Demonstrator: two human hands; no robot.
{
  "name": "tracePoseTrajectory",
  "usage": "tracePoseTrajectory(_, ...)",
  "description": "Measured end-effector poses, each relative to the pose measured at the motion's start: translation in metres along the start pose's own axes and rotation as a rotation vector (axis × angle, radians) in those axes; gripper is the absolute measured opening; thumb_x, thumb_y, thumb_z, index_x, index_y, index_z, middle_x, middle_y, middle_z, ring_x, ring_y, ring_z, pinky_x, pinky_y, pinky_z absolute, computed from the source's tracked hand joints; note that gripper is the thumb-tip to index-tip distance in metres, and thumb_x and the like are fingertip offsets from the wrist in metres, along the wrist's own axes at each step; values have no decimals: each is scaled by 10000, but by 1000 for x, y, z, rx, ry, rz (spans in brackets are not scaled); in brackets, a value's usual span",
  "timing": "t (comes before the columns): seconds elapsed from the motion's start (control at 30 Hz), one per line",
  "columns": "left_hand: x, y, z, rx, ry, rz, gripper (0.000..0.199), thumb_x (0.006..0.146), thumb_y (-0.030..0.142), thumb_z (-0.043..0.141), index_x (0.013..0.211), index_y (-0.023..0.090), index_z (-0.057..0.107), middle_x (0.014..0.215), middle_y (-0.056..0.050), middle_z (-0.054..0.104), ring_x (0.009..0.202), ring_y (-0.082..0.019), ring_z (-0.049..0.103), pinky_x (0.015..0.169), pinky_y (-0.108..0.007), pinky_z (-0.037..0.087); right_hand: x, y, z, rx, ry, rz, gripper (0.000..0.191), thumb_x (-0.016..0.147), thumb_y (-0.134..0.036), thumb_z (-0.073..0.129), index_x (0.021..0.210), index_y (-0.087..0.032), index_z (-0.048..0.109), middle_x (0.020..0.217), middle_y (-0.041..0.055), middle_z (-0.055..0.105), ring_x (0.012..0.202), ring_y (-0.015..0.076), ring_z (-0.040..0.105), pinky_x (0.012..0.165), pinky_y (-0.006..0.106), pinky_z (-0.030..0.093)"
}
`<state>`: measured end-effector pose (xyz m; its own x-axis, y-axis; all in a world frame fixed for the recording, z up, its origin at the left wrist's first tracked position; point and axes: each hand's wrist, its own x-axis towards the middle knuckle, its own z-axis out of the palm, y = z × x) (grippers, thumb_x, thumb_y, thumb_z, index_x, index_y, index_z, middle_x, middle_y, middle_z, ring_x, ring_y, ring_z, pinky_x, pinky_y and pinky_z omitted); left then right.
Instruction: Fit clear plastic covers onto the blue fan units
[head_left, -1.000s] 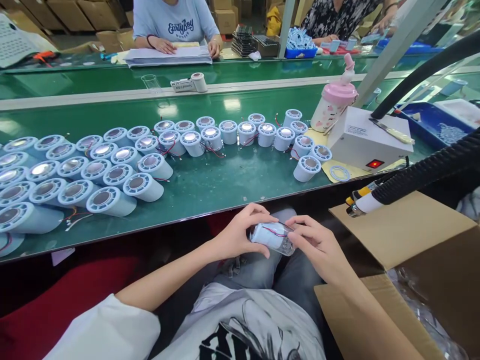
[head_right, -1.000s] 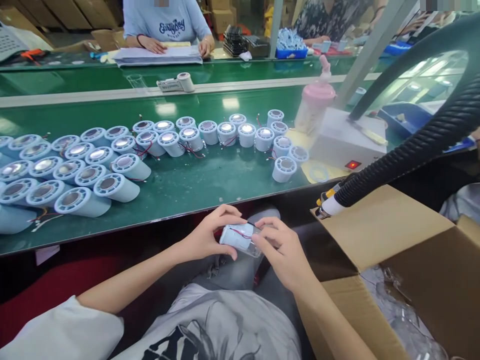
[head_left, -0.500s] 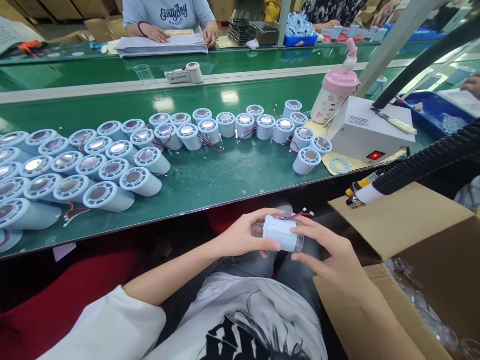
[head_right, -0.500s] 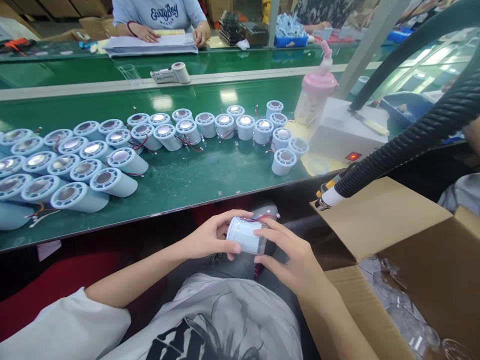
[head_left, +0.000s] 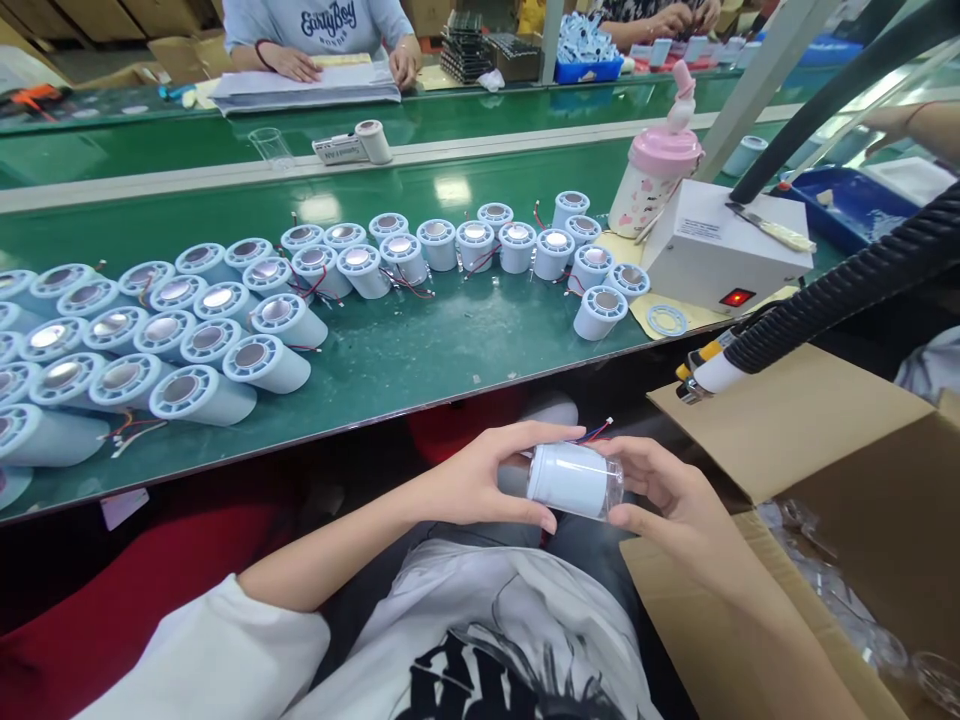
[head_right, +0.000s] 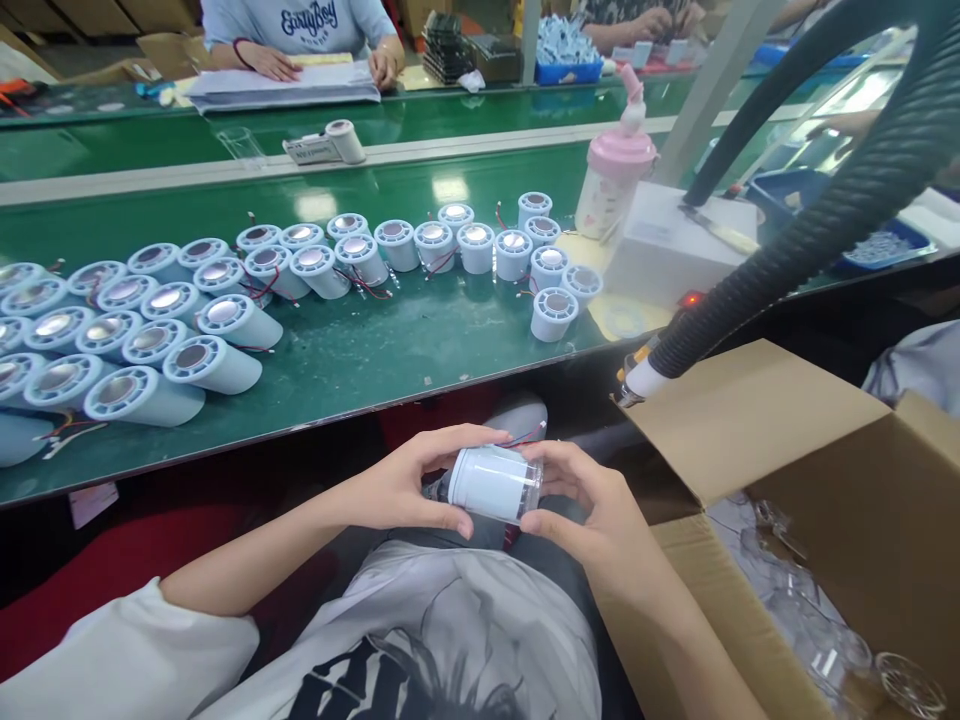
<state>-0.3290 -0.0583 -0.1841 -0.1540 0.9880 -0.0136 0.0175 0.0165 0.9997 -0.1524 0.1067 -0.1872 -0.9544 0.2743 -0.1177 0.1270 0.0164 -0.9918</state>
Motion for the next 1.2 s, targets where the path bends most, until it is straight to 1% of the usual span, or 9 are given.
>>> tracePoseTrajectory(0.27,1,3,1,60,-30,56,770,644,202,824,1340,284,506,1350,-92,542,1221,-255,532,983,-344,474,0,-1,0,210,-18,133,333,829,-354,712,1114,-258,568,1068,26,648,904,147,617,740,203,532)
tracePoseTrajectory(0.4,0,4,2,20,-26,10,763,642,198,822,1336,265,512,1344,-106,545,1220,-264,536,990,-364,469,2,2,1,326,-28,159,276,843,-380,694,1067,-255,592,955,0,681,812,115,630,672,170,527)
tracePoseTrajectory(0.5,5,-1,1,-69,-24,-41,788,634,183,823,1348,261,499,1361,-113,539,1227,-272,538,1028,-394,437,5,14,1,406,10,179,295,833,-398,700,1055,-230,602,884,-4,684,722,108,633,620,179,533)
tracePoseTrajectory(0.6,25,-14,2,-203,-10,-96,828,602,146,833,1350,260,496,1373,-115,536,1231,-282,539,1050,-414,413,7,36,0,548,156,178,365,785,-401,745,1045,-193,595,824,9,683,662,141,654,589,236,558)
tracePoseTrajectory(0.7,62,-29,8,-317,6,-187,835,555,133,852,1321,212,530,1358,-135,551,1225,-295,544,1051,-431,407,9,62,-3,670,320,116,438,743,-481,751,1019,-199,561,816,19,698,620,177,677,553,272,558)
tracePoseTrajectory(0.83,118,-40,20,-315,-33,-225,784,574,183,851,1296,130,548,1297,-166,595,1200,-296,559,1071,-464,368,14,87,-12,720,493,14,458,761,-556,691,1034,-226,528,898,15,710,681,179,699,603,268,557)
tracePoseTrajectory(0.9,137,-39,24,-287,-66,-214,732,595,206,842,1270,114,571,1258,-162,622,1164,-288,580,1070,-470,361,20,94,-18,753,542,-26,445,767,-549,686,1031,-228,528,904,11,711,681,173,698,610,265,557)
tracePoseTrajectory(1.0,150,-33,24,-252,-93,-206,655,611,239,833,1216,116,614,1191,-142,661,1109,-273,609,1043,-452,392,28,98,-23,798,564,-63,435,765,-538,693,1017,-219,536,866,17,715,660,179,696,582,266,554)
tracePoseTrajectory(1.2,150,-25,20,-187,-82,-207,569,610,265,829,1132,119,656,1114,-122,692,1100,-267,609,1018,-424,418,36,100,-31,805,526,-72,424,789,-557,658,1017,-215,553,846,16,719,633,165,694,557,249,554)
